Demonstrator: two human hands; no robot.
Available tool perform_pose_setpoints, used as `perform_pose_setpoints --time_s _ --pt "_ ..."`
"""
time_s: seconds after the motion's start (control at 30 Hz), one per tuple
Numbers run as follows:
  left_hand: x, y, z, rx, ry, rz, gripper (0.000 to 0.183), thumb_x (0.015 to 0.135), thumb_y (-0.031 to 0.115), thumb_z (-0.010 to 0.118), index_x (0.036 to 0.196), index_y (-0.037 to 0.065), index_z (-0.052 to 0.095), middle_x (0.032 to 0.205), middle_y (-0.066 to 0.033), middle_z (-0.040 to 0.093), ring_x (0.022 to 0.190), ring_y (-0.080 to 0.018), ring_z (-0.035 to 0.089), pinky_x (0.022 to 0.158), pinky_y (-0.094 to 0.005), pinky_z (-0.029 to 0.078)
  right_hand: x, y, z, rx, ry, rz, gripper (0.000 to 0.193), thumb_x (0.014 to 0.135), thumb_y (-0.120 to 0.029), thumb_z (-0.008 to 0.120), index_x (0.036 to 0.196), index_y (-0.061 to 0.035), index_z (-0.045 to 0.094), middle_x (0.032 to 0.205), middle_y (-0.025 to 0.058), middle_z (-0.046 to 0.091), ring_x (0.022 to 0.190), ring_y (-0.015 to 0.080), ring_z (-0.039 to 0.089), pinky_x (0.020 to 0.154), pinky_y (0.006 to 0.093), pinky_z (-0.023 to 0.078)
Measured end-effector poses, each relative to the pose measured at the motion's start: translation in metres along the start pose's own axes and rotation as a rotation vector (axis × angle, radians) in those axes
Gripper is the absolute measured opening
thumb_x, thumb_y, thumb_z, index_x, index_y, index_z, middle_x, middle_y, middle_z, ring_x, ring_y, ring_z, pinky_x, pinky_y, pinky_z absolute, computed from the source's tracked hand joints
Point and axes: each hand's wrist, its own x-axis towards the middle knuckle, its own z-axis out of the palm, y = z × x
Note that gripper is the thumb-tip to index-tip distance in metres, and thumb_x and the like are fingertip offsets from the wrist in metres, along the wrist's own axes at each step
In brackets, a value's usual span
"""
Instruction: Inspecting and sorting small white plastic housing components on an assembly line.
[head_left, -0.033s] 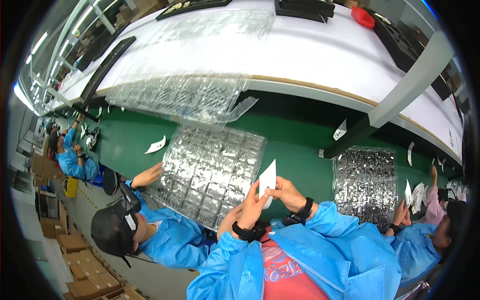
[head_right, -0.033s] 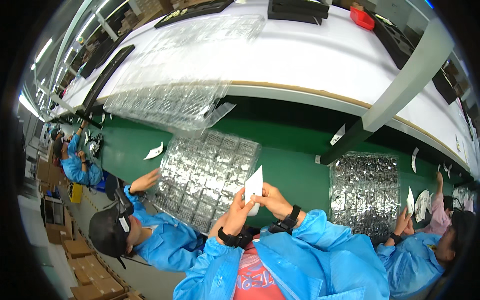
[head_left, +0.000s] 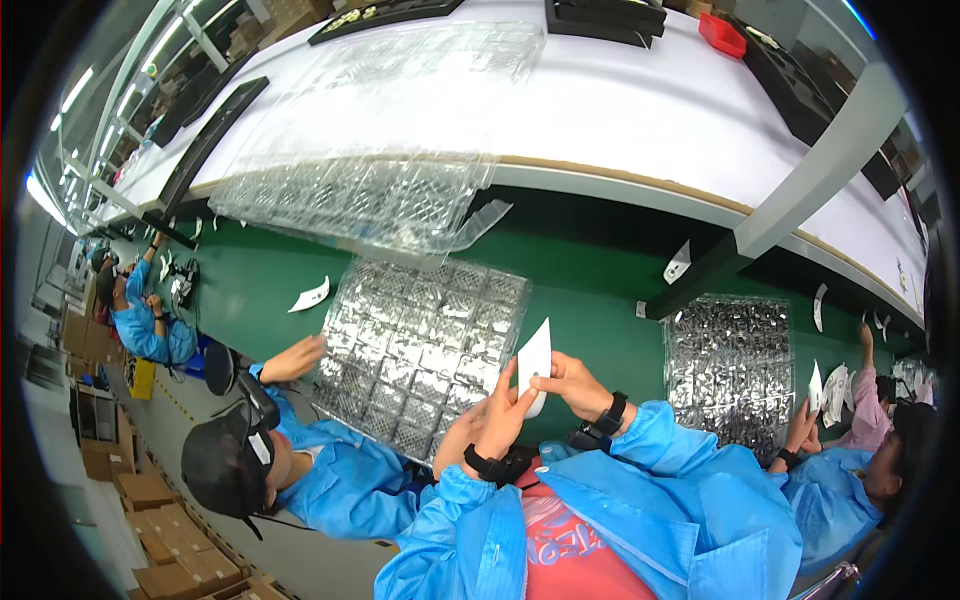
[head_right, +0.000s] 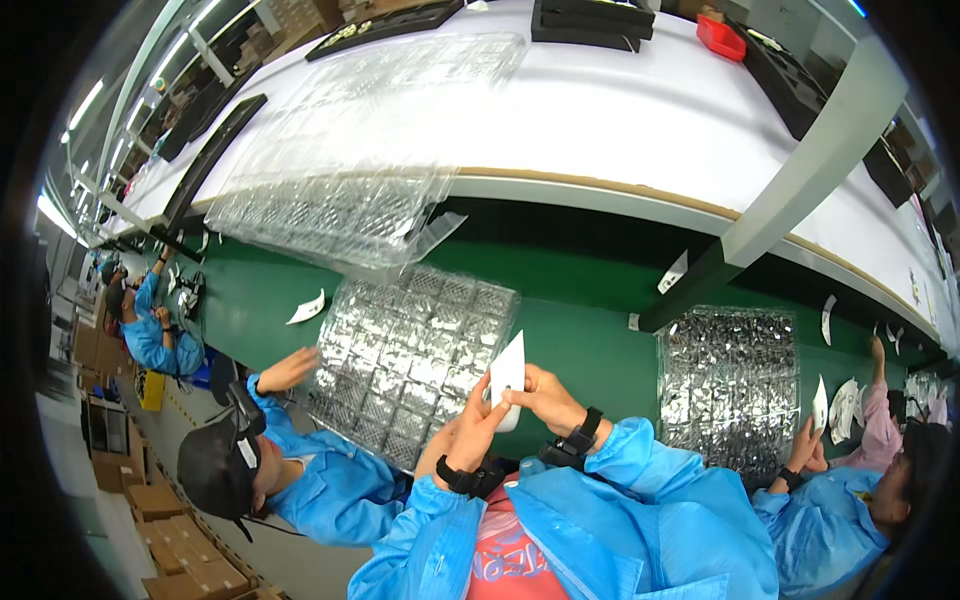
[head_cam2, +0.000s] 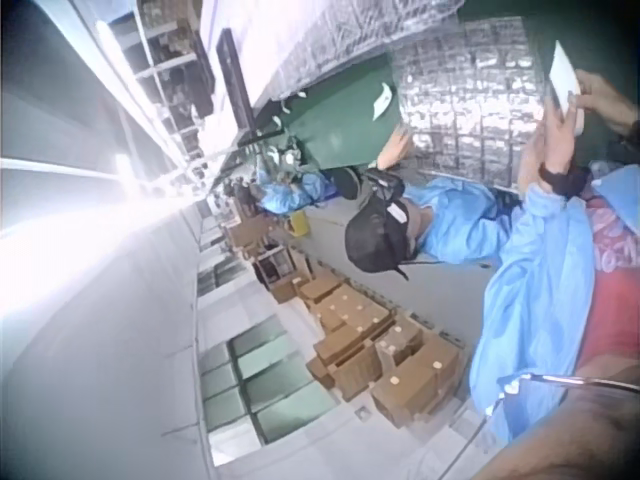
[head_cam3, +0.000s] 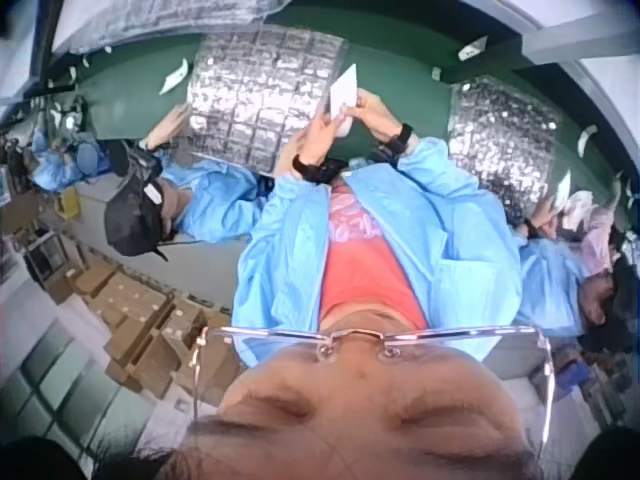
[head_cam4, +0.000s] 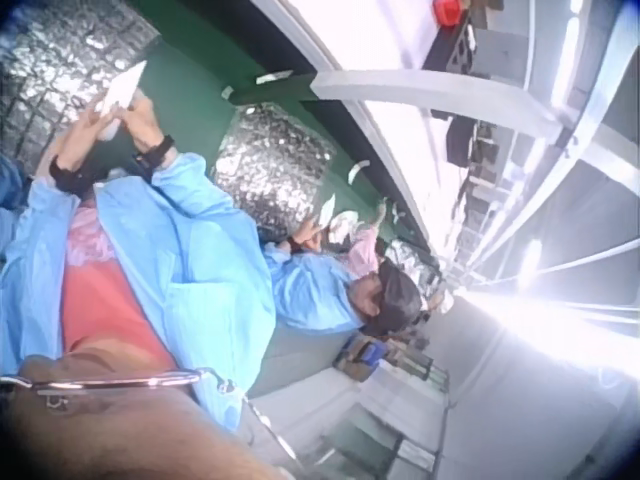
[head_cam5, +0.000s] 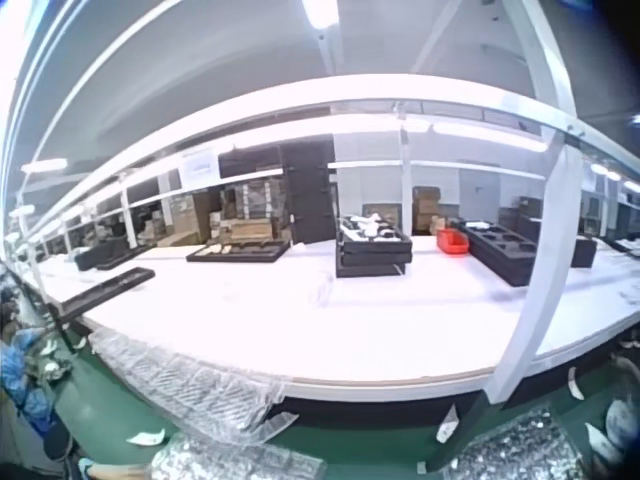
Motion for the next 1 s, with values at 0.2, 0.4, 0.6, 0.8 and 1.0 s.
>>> perform_pose_setpoints --time_s 0.2,0.4,0.6,0.8,1.0 --pt "0.014 -0.028 -0.019 0.315 0.124 0.118 0.060 0.089 0.007 0.059 0.140 0.001 0.027 0.123 -0.0166 0.053 0.111 -0.0205 0.053 0.093 -0.0310 0.043 0.114 -0.011 -0.118 -0.263 0.279 -0.194 0.024 0.078 0.004 0.063 0.101 0.0004 0.057 0.087 0.0047 0.063 0.075 0.0154 0.059 0.067 0.0303 0.049" --pt "-0.006 -0.046 -0.039 0.274 0.118 -0.077 0.033 0.089 0.004 0.057 0.121 -0.004 0.049 0.110 -0.0151 0.061 0.099 -0.0191 0.060 0.088 -0.0283 0.047 0.257 -0.006 -0.272 -1.571 0.851 -0.451 0.032 0.082 -0.027 0.059 0.103 -0.0021 0.061 0.097 0.0196 0.063 0.093 0.0308 0.060 0.084 0.0364 0.047" --pt "-0.010 -0.033 -0.036 0.252 0.167 -0.090 0.023 0.091 0.005 0.052 0.111 -0.006 0.053 0.119 -0.0199 0.055 0.100 -0.0226 0.058 0.078 -0.0332 0.052 0.290 -0.004 -0.261 -1.621 1.006 -0.282 0.034 0.085 -0.031 0.054 0.106 -0.0043 0.059 0.103 0.0193 0.060 0.100 0.0312 0.056 0.088 0.0385 0.044" --pt "-0.003 -0.035 -0.032 0.282 0.140 -0.208 0.029 0.093 0.009 0.053 0.117 -0.006 0.048 0.105 -0.0151 0.061 0.093 -0.0199 0.061 0.084 -0.0297 0.047 0.309 -0.018 -0.258 -1.467 1.087 -0.050 0.042 0.086 -0.035 0.052 0.116 -0.0050 0.055 0.112 0.0195 0.057 0.109 0.0333 0.051 0.093 0.0436 0.040" --pt "0.014 -0.033 -0.035 0.333 0.046 -0.213 0.019 0.088 0.000 0.055 0.106 -0.007 0.057 0.127 -0.0171 0.050 0.099 -0.0252 0.059 0.082 -0.0350 0.052 0.268 0.016 -0.272 -1.337 1.177 0.137 0.051 0.087 -0.039 0.050 0.126 -0.0057 0.051 0.122 0.0196 0.053 0.118 0.0354 0.047 0.098 0.0487 0.036"
